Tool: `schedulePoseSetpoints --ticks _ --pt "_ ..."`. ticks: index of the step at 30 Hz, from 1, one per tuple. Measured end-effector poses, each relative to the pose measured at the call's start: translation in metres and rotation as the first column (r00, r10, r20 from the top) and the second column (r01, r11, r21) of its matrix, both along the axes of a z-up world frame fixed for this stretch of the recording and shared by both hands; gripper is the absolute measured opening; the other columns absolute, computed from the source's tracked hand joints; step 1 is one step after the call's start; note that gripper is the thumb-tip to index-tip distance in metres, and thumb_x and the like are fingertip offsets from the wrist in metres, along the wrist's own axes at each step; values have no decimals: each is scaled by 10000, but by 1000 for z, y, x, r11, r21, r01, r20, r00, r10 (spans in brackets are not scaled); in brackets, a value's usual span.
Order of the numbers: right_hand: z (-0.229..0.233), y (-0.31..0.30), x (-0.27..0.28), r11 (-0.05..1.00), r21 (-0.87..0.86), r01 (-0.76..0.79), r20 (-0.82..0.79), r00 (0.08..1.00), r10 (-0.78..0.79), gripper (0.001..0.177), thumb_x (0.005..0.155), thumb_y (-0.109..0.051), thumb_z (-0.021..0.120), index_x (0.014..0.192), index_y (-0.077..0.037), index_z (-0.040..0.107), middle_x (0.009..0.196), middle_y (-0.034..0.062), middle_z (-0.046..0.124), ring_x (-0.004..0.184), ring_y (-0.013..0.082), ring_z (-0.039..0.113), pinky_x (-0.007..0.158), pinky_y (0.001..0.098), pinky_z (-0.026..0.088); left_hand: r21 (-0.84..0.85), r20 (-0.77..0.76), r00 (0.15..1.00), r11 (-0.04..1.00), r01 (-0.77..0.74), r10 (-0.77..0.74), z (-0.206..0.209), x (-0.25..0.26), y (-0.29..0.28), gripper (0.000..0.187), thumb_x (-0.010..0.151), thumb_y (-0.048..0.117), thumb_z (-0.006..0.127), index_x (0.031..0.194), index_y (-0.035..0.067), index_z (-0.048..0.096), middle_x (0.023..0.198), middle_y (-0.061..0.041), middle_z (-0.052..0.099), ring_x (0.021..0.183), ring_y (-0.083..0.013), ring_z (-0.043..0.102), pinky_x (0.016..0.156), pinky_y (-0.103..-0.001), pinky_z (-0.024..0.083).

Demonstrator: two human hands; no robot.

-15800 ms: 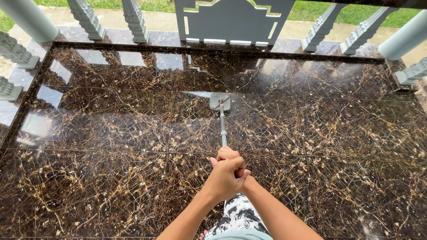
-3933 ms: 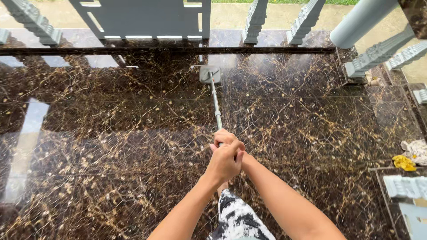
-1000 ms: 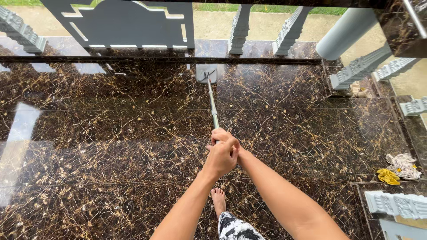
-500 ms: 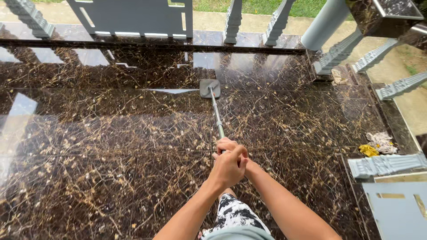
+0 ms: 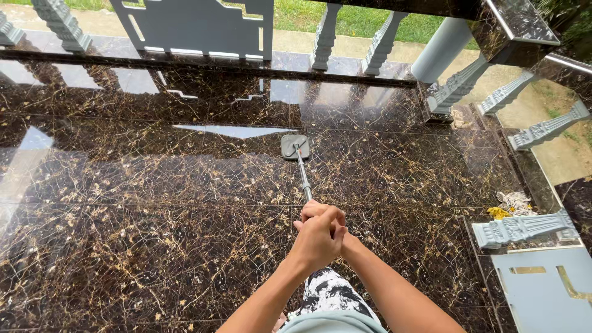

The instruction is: The person mops a dark marbled balcony floor using a squeegee, pushing water across the surface and periodically handling the tool near a bucket.

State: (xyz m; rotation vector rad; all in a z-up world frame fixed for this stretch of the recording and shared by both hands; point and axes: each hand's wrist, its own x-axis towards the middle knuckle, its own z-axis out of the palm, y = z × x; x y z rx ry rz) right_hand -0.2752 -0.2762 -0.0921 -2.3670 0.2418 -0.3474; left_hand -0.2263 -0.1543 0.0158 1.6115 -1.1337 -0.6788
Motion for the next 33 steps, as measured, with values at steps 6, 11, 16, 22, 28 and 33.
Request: schedulePoseSetpoints --ticks 6,11,16,22,28,33 --pt "-13 -13 1 1000 4 23 -23 999 -23 362 771 -146 811 639 -28 496 684 35 525 703 184 518 660 320 479 -78 67 997 997 -24 29 -10 -1 -13 135 897 53 676 1009 39 601 895 -182 673 826 -323 697 750 -439 531" --pt "-36 -42 14 1000 11 21 48 999 -22 359 736 -118 812 620 -25 485 681 40 530 721 183 532 680 315 476 34 43 999 999 5 -7 -16 12 -39 134 916 82 683 1029 49 620 861 -192 665 833 -326 687 742 -447 527" --pt "-49 -96 45 995 100 1 110 994 -12 342 742 -129 814 644 -36 500 730 41 550 789 198 544 717 326 477 -101 112 993 994 -31 42 -41 36 -96 132 880 47 698 992 34 629 906 -212 675 843 -371 684 728 -467 522" --pt "-65 -210 102 994 108 -33 144 989 17 334 747 -154 823 678 -48 514 783 44 570 876 216 559 779 344 484 -124 95 995 992 2 9 -77 98 -212 97 918 28 636 1005 55 604 945 -192 675 859 -365 711 746 -425 573" --pt "-102 -324 172 992 99 -80 174 983 62 329 752 -178 832 712 -60 528 836 47 590 964 234 573 840 362 491 -9 141 990 1000 -18 19 -80 164 -319 110 916 38 649 1023 24 629 876 -213 686 822 -358 706 715 -446 554" --pt "-145 -383 217 986 59 -155 184 973 141 327 756 -198 839 740 -69 539 880 49 607 1037 249 585 891 377 496 62 123 992 998 -6 -2 -84 205 -367 100 931 56 651 1018 22 613 863 -206 699 817 -333 726 736 -419 580"
